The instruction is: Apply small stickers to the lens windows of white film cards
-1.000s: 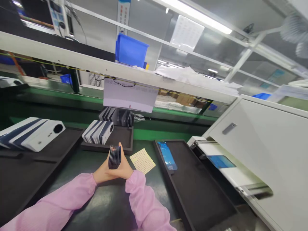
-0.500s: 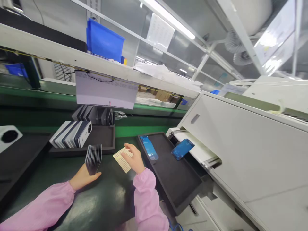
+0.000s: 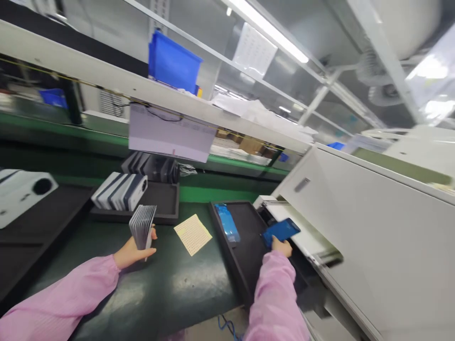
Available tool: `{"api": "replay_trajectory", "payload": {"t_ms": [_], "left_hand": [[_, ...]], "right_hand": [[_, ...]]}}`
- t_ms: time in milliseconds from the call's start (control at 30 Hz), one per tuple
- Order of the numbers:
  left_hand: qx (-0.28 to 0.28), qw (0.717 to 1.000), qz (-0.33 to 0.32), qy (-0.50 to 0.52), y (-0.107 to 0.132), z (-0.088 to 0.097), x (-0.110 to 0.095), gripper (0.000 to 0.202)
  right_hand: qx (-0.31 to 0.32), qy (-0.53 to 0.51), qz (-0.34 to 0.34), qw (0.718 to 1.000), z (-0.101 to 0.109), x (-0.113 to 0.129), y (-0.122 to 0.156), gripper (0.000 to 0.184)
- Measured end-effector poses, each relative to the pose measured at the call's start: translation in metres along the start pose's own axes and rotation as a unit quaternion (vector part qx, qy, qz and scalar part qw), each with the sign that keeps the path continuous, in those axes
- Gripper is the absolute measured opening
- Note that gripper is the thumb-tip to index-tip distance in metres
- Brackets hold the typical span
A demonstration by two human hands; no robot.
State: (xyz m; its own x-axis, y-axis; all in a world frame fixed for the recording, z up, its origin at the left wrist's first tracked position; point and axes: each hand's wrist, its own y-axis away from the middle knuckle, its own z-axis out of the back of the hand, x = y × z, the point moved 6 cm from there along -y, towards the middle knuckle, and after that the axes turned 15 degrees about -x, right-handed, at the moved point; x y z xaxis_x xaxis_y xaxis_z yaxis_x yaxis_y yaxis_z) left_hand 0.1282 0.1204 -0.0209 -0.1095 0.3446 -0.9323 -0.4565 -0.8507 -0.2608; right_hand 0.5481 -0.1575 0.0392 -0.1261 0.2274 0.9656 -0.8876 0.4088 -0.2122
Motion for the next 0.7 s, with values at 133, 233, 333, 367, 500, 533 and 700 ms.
{"api": "replay_trajectory", "payload": {"t_ms": [133, 233, 333, 367, 500, 533, 700], "left_hand": [[0.032, 0.978, 0.117, 0.169, 0.008, -0.003, 0.01, 0.06], [0.057, 0.944, 0.179, 0.271, 0.013, -0.007, 0.014, 0.065], [0.106, 0.905, 0.23, 0.343, 0.022, -0.012, 0.015, 0.062], [0.122, 0.892, 0.244, 0.359, 0.026, -0.013, 0.015, 0.061], [0.168, 0.857, 0.281, 0.398, 0.046, -0.011, 0.007, 0.059], [0.178, 0.851, 0.284, 0.405, 0.051, -0.01, 0.003, 0.061], [0.197, 0.845, 0.279, 0.411, 0.073, -0.007, -0.014, 0.075]], "right_hand": [[0.081, -0.105, 0.067, 0.989, -0.015, 0.023, 0.04, 0.027], [0.202, -0.182, 0.129, 0.954, -0.025, 0.044, 0.105, 0.026], [0.378, -0.239, 0.226, 0.865, -0.028, 0.073, 0.198, 0.009], [0.444, -0.283, 0.315, 0.79, -0.023, 0.087, 0.235, 0.005], [0.505, -0.359, 0.442, 0.649, -0.019, 0.107, 0.327, 0.035], [0.512, -0.361, 0.443, 0.642, -0.024, 0.106, 0.34, 0.038], [0.572, -0.345, 0.448, 0.595, -0.041, 0.088, 0.381, 0.043]]}}
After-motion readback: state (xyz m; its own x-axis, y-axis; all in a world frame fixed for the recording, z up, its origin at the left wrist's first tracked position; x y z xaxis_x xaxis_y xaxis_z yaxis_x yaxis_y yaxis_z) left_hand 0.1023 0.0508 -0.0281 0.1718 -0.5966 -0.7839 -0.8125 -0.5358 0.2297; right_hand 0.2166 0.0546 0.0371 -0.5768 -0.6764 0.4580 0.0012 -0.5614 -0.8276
